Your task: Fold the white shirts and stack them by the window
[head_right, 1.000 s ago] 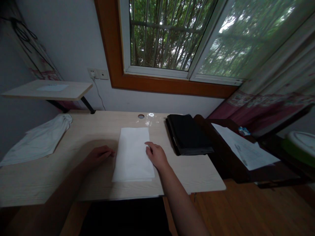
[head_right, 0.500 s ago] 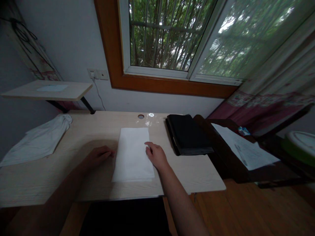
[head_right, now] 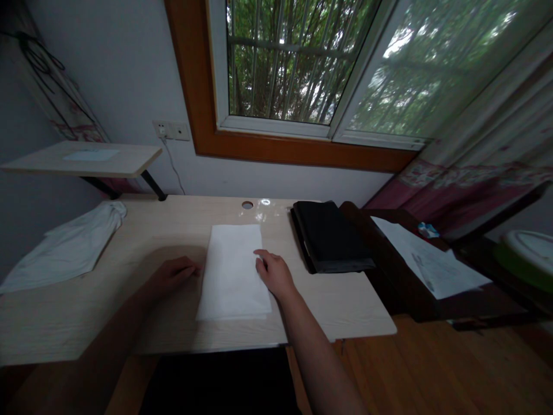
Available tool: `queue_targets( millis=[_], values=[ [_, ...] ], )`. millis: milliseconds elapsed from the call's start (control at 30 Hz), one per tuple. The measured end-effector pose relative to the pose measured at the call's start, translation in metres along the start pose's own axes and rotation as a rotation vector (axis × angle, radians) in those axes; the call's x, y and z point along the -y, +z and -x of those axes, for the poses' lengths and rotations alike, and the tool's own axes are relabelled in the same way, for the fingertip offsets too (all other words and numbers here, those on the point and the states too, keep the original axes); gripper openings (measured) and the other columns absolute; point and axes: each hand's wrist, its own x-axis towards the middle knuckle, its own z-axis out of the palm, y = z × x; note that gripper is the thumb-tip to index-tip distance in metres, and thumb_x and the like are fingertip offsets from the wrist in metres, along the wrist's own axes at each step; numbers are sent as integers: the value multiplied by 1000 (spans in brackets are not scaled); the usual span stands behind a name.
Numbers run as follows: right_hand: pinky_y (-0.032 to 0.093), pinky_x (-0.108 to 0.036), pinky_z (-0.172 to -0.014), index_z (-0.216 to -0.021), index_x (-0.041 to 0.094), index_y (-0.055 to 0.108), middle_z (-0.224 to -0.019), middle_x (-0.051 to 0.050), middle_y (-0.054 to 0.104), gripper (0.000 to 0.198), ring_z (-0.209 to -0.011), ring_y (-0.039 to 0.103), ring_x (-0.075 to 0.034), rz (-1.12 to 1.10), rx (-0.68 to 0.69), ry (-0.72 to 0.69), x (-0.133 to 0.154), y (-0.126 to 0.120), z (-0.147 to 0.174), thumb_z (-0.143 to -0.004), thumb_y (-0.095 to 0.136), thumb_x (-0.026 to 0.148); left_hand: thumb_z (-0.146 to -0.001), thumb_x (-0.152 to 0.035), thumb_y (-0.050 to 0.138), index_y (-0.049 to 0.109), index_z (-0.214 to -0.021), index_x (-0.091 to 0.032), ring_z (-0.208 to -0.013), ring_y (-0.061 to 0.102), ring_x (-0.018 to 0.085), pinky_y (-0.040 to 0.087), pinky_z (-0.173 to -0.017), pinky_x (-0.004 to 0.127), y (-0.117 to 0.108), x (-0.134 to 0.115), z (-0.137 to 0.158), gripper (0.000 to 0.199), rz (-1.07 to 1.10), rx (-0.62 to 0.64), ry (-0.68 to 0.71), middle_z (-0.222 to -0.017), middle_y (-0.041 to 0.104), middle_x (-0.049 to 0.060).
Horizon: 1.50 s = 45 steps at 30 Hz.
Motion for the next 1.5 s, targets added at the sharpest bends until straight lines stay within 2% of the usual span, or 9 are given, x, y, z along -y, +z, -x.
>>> queue_targets(
  millis=[233, 367, 633, 967, 1200, 1500],
  values=[
    [47, -27, -70, -124, 20, 69, -76, -2, 70, 34, -68, 63, -18, 9, 12, 1, -2, 2, 0, -98, 49, 30, -99, -38, 51, 76, -92, -21, -87, 69, 18, 52, -86, 31, 0, 6, -1, 31, -30, 2, 7, -92, 75, 4],
    [48, -28, -71, -124, 21, 69, -77, -2, 71, 34, -69, 63, -18, 22, 9, 5, -1, 1, 0, -98, 49, 31, -99, -38, 50, 76, -95, -21, -88, 70, 18, 52, -86, 31, 1, 9, 0, 31, -27, 5, 16, -94, 75, 4],
    [49, -28, -72, -124, 21, 69, -78, -3, 72, 34, -70, 64, -19, 18, 11, 13, 1, 0, 0, -98, 49, 31, -99, -38, 49, 76, -91, -21, -88, 70, 18, 53, -88, 33, 1, 4, -1, 32, -40, -8, 8, -93, 75, 4],
    [48, -28, -72, -124, 21, 69, -79, -3, 71, 34, -69, 64, -18, 10, 0, -2, 0, 0, 0, -98, 49, 31, -99, -36, 50, 76, -100, -23, -89, 70, 18, 54, -86, 32, 2, 12, 0, 29, -29, 0, 24, -93, 76, 3],
    [47, -28, -71, -124, 21, 69, -77, -2, 71, 34, -69, 63, -18, 17, 8, -3, -2, 1, 0, -98, 49, 30, -98, -36, 51, 76, -91, -21, -85, 70, 17, 54, -86, 31, 1, 9, -1, 30, -50, -11, 22, -91, 75, 3],
    [47, -27, -67, -125, 23, 69, -75, -1, 71, 35, -67, 65, -18, 83, -3, 38, 2, 2, 1, -97, 49, 31, -98, -37, 51, 77, -96, -23, -86, 70, 18, 54, -85, 31, 2, 8, -1, 30, -41, -17, 16, -91, 76, 3]
  ],
)
